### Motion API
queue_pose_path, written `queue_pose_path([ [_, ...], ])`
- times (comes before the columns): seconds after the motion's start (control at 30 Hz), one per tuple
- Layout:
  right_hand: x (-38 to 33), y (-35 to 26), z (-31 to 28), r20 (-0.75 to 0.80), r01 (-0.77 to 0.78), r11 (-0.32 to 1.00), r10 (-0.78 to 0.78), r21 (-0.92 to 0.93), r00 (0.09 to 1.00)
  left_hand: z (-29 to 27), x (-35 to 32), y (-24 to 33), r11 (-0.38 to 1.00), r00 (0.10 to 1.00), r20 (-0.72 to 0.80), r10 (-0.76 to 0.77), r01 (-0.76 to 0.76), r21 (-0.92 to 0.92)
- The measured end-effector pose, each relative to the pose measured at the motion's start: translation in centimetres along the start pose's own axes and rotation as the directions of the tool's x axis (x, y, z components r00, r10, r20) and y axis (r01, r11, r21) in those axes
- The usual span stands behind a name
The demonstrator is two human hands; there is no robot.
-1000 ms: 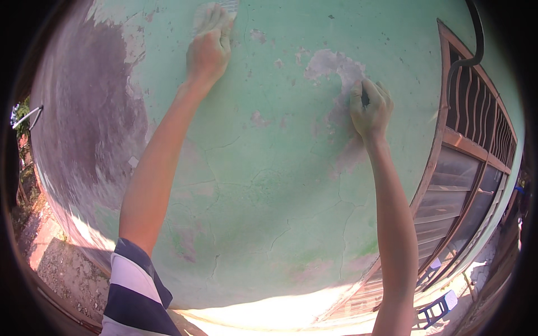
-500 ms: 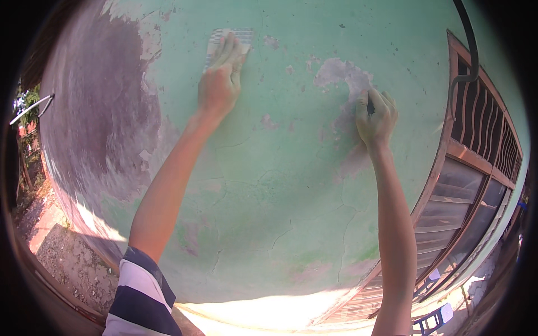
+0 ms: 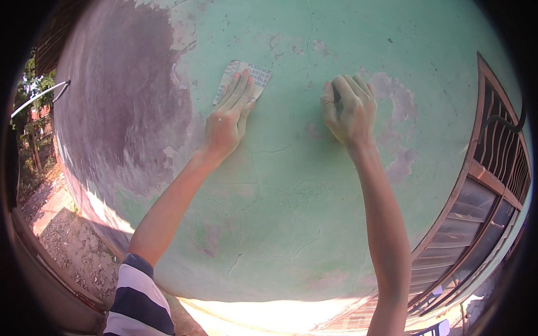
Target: Sanding down the surface of an exterior wall using a piece of sandpaper.
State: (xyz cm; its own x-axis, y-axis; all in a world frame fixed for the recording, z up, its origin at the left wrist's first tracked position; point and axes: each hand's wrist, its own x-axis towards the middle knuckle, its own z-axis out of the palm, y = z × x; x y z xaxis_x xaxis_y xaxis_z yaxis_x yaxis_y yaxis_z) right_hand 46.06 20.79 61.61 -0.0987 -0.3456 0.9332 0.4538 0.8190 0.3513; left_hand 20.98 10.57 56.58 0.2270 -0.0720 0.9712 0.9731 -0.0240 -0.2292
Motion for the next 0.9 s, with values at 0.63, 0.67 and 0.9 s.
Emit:
queue_pose_path([
  [0.63,2.5,-3.6,3.8,-0.084,-0.015,1.000,0.014,-0.011,0.996,-4.6,7.1,-11.3,0.990,0.988,-0.083,-0.132,0.136,0.041],
  [0.67,2.6,-3.8,3.9,-0.087,-0.017,1.000,0.016,-0.006,0.996,-4.8,7.5,-11.7,0.982,0.979,-0.103,-0.178,0.184,0.047],
  [0.9,1.9,-2.9,3.7,-0.067,-0.034,0.999,0.034,0.005,0.997,-3.4,-0.5,-8.8,0.999,0.999,-0.005,-0.033,0.033,0.029],
])
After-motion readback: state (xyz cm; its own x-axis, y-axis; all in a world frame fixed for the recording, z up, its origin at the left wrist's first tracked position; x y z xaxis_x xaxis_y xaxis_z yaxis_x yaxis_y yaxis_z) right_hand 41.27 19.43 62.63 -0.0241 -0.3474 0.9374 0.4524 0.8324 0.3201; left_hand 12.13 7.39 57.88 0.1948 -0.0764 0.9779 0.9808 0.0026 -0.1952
